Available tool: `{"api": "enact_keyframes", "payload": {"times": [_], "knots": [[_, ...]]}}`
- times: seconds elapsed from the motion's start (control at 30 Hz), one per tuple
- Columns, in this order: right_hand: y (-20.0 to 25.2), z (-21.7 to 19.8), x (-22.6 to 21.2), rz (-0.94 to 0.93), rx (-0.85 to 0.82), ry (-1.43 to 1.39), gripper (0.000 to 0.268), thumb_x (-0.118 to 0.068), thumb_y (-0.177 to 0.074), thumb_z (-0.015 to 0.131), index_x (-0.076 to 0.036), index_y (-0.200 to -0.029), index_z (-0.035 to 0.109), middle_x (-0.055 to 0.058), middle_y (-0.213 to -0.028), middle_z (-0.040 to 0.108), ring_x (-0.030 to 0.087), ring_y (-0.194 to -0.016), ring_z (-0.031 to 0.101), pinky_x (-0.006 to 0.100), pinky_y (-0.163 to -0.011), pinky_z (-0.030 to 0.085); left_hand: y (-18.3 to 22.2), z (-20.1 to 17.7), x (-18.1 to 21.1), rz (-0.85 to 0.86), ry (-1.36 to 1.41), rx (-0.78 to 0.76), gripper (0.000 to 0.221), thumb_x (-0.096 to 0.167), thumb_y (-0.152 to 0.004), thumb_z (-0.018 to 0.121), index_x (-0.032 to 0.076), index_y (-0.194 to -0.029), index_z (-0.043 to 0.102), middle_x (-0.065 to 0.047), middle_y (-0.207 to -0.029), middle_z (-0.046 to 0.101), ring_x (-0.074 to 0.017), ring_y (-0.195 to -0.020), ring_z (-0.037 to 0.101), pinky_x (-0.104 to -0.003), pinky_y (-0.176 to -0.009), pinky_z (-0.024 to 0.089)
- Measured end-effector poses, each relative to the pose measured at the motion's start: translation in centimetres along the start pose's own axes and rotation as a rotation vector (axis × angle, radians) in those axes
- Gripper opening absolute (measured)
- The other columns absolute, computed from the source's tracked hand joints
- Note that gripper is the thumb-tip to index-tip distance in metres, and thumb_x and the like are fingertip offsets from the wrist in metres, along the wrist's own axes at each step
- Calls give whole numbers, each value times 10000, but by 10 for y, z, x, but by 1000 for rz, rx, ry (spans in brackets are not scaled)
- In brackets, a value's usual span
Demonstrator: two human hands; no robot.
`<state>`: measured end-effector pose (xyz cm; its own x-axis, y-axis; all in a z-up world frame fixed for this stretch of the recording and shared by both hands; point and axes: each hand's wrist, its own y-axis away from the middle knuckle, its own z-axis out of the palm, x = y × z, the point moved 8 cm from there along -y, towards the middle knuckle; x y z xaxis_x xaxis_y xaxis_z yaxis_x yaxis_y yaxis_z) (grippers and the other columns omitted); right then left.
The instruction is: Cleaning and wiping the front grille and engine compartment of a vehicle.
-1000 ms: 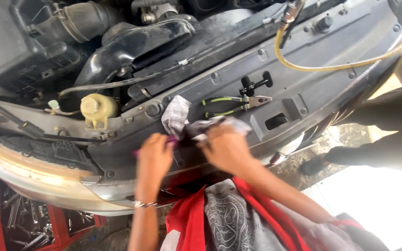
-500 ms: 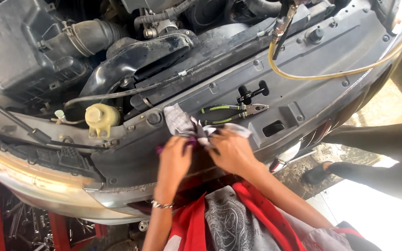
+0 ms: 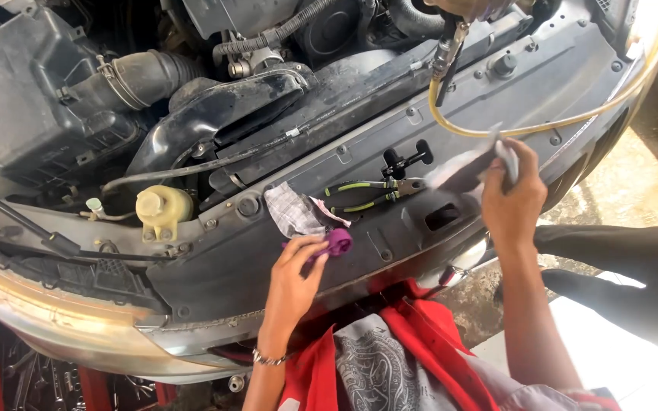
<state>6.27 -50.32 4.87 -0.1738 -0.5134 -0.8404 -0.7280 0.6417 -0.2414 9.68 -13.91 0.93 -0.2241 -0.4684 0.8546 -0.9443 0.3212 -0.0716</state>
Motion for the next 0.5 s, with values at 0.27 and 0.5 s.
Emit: {"api": "enact_keyframes", "payload": {"times": [0.27, 0.5], "knots": [[-20, 49, 63, -437, -167, 719, 370, -302, -1050, 578, -44, -1282, 706, 204, -1378, 629, 392, -1417, 486, 638, -1164, 257, -53, 36, 50, 422, 4, 180, 236, 2, -933, 712, 23, -1168, 701, -124, -1316, 636, -325, -1193, 664, -382, -987, 563], [7, 60, 29, -420, -280, 651, 395, -352, -999, 627, -42, -1218, 735, 178, -1339, 647, 332, -1385, 522, 600, -1200, 271, -55, 3, 62, 422, -5, 286, 173, 0, -965, 691, 2, -1138, 688, -130, -1291, 653, -328, -1245, 665, -386, -1021, 570]]}}
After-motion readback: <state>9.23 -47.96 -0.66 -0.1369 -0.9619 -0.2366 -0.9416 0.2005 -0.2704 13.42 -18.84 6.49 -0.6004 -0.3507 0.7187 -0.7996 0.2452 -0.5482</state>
